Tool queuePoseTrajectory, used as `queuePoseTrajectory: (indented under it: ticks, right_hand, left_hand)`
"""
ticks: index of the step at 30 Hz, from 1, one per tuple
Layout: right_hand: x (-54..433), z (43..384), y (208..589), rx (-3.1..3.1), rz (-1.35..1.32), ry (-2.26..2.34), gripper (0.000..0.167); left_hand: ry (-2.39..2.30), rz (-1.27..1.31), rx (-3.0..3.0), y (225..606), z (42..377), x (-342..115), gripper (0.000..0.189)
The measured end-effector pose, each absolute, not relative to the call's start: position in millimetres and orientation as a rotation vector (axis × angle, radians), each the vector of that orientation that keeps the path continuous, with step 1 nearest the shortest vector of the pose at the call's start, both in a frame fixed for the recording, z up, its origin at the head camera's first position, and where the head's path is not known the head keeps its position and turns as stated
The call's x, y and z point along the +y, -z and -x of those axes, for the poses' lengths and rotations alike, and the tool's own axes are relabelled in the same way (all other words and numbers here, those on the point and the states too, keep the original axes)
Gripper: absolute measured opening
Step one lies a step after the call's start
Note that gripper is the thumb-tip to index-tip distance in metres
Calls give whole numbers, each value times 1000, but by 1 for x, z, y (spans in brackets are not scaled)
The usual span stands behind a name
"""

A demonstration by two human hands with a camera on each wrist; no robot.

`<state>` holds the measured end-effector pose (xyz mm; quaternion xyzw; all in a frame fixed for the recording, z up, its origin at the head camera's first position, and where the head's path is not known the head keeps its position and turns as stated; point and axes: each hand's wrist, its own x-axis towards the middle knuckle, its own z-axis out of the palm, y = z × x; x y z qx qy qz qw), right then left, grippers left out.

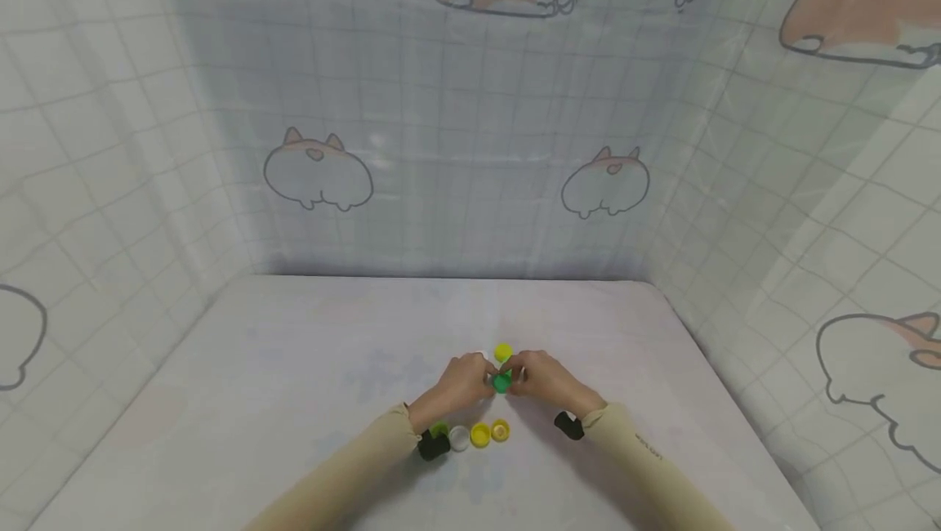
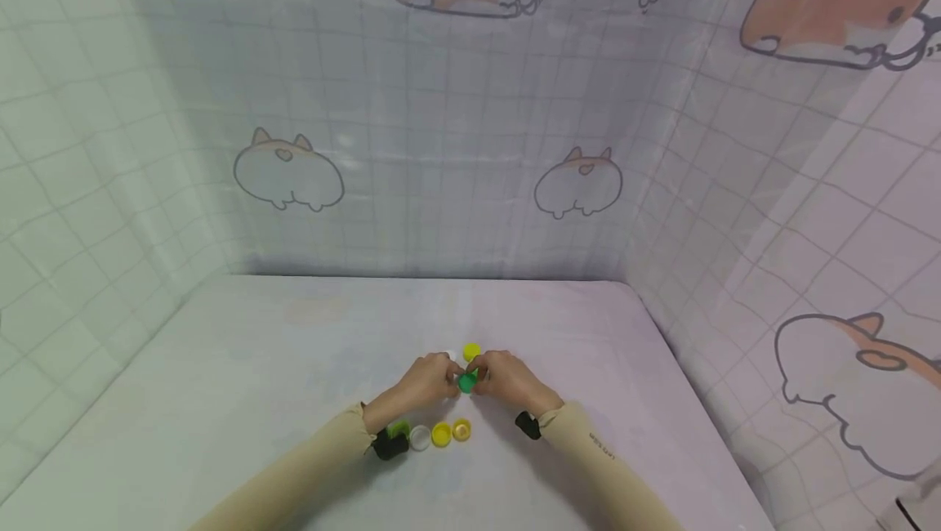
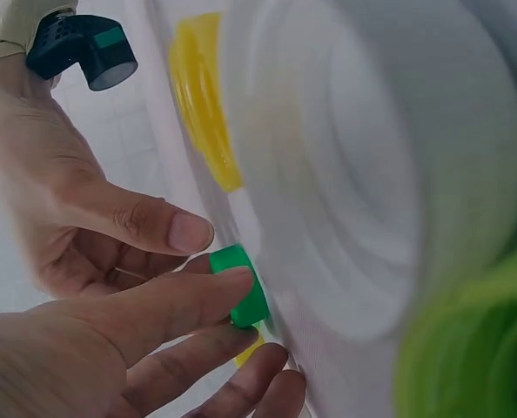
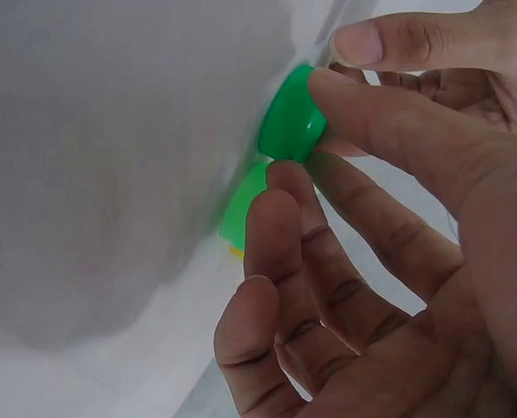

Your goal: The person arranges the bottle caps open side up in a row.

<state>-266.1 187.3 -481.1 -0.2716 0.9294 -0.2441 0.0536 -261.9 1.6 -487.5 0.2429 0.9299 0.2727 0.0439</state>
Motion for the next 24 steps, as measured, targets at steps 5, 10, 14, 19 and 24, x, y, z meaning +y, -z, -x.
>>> queuePoseTrajectory:
  ticks: [5, 10, 14, 19, 24]
  right_hand:
    - [184, 266, 485, 2861, 866, 720, 27]
    - [182, 265, 489, 2861, 859, 746, 24]
    - [180, 264, 490, 2834, 852, 790, 23]
    - [179, 263, 490, 2832, 834, 778, 21]
    - [178, 263, 490, 2842, 843, 762, 21]
  left_hand:
    - [-807, -731, 2877, 486, 261, 2, 18]
    - [-796, -750, 2896, 487, 261, 3, 16]
    - [-784, -768, 2913, 488, 261, 2, 15]
    - [-768, -780, 2935, 488, 260, 0, 13]
    - [-862, -762, 2867, 490, 261, -1, 12]
